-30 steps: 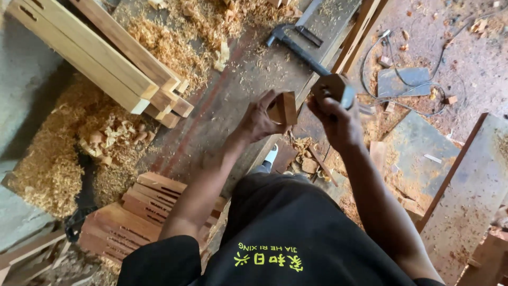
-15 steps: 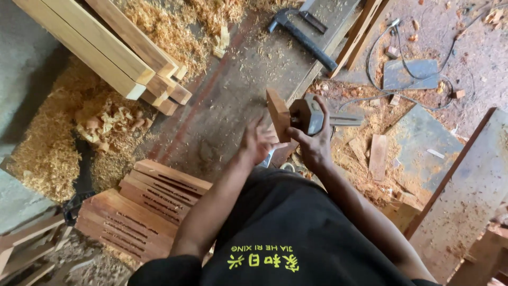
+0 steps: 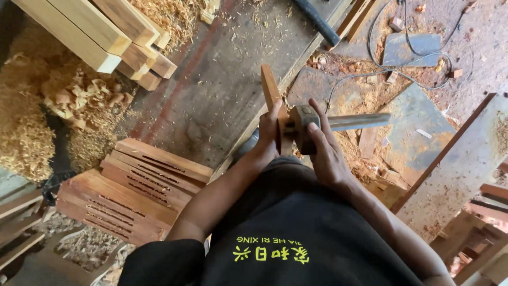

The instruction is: Mark wooden blocks using a marking gauge to scribe lines for future cuts or joints.

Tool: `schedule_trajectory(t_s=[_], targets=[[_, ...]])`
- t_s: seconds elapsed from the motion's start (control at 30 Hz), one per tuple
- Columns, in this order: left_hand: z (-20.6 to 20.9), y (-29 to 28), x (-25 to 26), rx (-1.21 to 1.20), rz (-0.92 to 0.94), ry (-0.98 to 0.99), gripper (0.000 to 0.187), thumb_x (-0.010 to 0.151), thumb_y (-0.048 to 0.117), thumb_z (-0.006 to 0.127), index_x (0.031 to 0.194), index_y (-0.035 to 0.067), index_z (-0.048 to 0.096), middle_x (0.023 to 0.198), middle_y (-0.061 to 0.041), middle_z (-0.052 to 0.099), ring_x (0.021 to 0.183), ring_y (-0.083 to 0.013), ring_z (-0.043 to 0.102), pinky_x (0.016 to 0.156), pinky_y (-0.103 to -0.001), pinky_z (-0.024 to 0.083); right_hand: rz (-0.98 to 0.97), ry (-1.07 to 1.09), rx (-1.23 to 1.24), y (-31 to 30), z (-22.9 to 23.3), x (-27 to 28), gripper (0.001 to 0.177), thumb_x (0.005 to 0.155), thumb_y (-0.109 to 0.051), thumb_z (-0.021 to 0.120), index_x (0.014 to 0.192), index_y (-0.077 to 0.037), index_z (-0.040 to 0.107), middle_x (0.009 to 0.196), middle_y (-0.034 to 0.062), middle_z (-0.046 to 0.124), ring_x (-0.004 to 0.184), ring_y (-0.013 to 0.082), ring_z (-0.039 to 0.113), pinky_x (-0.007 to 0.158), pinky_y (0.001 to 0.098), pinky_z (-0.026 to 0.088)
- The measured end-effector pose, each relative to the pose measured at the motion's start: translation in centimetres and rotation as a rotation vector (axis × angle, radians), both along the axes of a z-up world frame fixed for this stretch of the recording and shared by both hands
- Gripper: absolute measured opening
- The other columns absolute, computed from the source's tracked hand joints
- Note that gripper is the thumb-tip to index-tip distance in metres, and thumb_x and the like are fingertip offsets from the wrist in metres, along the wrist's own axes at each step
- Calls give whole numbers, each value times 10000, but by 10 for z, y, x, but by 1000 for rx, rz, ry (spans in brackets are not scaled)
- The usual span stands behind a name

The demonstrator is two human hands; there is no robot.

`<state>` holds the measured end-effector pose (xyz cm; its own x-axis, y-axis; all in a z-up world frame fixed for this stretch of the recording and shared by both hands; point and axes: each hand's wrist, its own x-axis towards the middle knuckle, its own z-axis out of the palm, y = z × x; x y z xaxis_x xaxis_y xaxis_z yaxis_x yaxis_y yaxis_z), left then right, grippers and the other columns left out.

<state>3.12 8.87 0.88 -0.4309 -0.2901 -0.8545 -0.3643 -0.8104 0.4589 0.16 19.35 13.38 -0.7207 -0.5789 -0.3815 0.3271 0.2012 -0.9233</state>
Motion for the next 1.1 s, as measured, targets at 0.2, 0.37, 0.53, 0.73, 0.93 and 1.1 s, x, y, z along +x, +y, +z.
schedule_trajectory(t_s=[0.2, 0.37, 0.53, 0.73, 0.93, 1.1], targets=[[53, -5, -17, -58, -22, -127, 873, 775, 644, 672, 1265, -67, 542, 1079, -204, 595, 975, -293, 571, 938, -448, 426, 106, 55, 247, -2, 15, -14, 568, 1059, -410, 399, 1575, -180, 337, 734, 91, 461, 660, 200, 449, 614, 346, 394], [52, -7, -14, -100, -16, -160, 753, 783, 641, 661, 1130, -23, 585, 919, -114, 581, 832, -222, 576, 851, -390, 422, 93, 97, 304, 4, 0, -14, 562, 1054, -429, 419, 1562, -194, 365, 758, 110, 498, 680, 209, 479, 625, 339, 404], [47, -3, -20, -97, -53, -223, 909, 731, 732, 629, 1291, 18, 586, 1051, -143, 644, 1001, -287, 640, 979, -373, 409, 85, 176, 365, -2, -5, -17, 574, 1052, -468, 411, 1564, -211, 369, 1050, 308, 576, 929, 422, 590, 821, 507, 469], [29, -1, -12, -142, -19, -183, 845, 747, 680, 663, 1215, -21, 602, 987, -132, 609, 956, -277, 596, 970, -396, 407, 61, 164, 327, -3, -5, -10, 572, 1052, -473, 423, 1552, -201, 377, 1124, 323, 564, 1038, 456, 578, 880, 572, 455], [57, -9, -10, -203, -182, -236, 850, 762, 758, 531, 1162, 17, 650, 995, -139, 676, 987, -305, 674, 989, -385, 381, 44, 190, 359, 1, 7, -7, 570, 1042, -481, 423, 1541, -206, 407, 1040, 305, 576, 971, 427, 599, 865, 555, 478], [49, -11, -10, -157, -71, -217, 821, 754, 733, 594, 1147, 14, 646, 945, -136, 666, 918, -300, 668, 953, -397, 419, 18, 131, 368, 0, 14, -2, 551, 1036, -405, 421, 1533, -166, 427, 796, 158, 534, 782, 294, 561, 699, 402, 451]])
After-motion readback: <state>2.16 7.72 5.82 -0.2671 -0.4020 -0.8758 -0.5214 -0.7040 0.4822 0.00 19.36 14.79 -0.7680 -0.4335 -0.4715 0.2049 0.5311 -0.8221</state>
